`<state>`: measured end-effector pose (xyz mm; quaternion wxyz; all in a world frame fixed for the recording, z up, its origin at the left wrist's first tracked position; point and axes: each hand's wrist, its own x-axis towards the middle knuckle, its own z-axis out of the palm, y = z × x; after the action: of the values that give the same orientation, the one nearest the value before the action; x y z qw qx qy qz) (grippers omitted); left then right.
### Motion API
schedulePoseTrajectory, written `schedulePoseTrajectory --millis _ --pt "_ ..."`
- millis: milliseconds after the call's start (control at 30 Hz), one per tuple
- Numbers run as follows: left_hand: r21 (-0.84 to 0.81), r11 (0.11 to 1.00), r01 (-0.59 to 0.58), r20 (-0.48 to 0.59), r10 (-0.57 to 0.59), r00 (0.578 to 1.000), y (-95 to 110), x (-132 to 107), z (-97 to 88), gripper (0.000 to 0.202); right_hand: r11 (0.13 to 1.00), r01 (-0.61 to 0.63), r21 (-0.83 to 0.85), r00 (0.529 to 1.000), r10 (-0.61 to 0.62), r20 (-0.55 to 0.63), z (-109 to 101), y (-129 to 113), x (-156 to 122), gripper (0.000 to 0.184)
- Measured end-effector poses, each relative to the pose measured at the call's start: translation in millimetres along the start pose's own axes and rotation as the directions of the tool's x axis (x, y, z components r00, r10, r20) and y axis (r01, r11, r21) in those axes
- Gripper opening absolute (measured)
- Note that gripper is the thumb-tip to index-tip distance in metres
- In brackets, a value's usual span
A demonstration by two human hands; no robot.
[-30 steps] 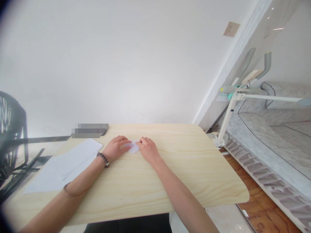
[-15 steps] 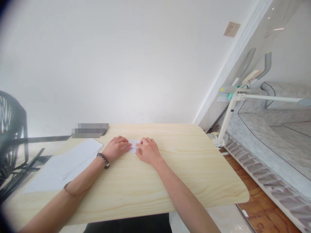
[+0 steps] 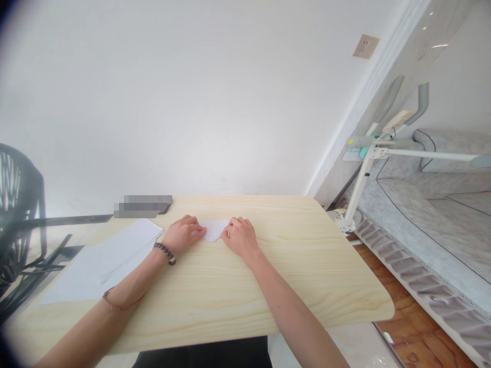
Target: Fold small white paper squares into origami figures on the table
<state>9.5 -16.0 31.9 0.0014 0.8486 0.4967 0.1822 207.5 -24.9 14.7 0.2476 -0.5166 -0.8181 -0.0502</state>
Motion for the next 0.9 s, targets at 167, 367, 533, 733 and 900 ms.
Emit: schedulePoseTrajectory --millis 167,367,533,733,900 --pt "-0.004 1.000 -0.013 0.010 0.013 1.000 -3 0 4.1 0.023 0.993 0.008 0.114 1.000 -0.010 0.014 0 2 0 0.017" --pt "-0.063 0.998 -0.018 -0.021 0.017 1.000 -1 -3 11.9 0.028 0.950 -0.054 0.308 0.997 0.032 0.077 7 4 4 0.020" --pt "-0.188 0.982 0.003 -0.038 -0.010 0.999 2 -3 16.0 0.027 0.873 -0.140 0.468 0.989 0.105 0.101 9 5 6 0.017" --pt "-0.517 0.848 0.117 -0.030 -0.155 0.988 0 1 18.5 0.037 0.754 -0.184 0.630 0.981 0.180 0.072 4 4 7 0.013" --pt "-0.867 0.470 0.168 0.043 -0.264 0.964 3 3 18.2 0.057 0.716 -0.161 0.679 0.980 0.197 0.024 -1 -3 8 0.016"
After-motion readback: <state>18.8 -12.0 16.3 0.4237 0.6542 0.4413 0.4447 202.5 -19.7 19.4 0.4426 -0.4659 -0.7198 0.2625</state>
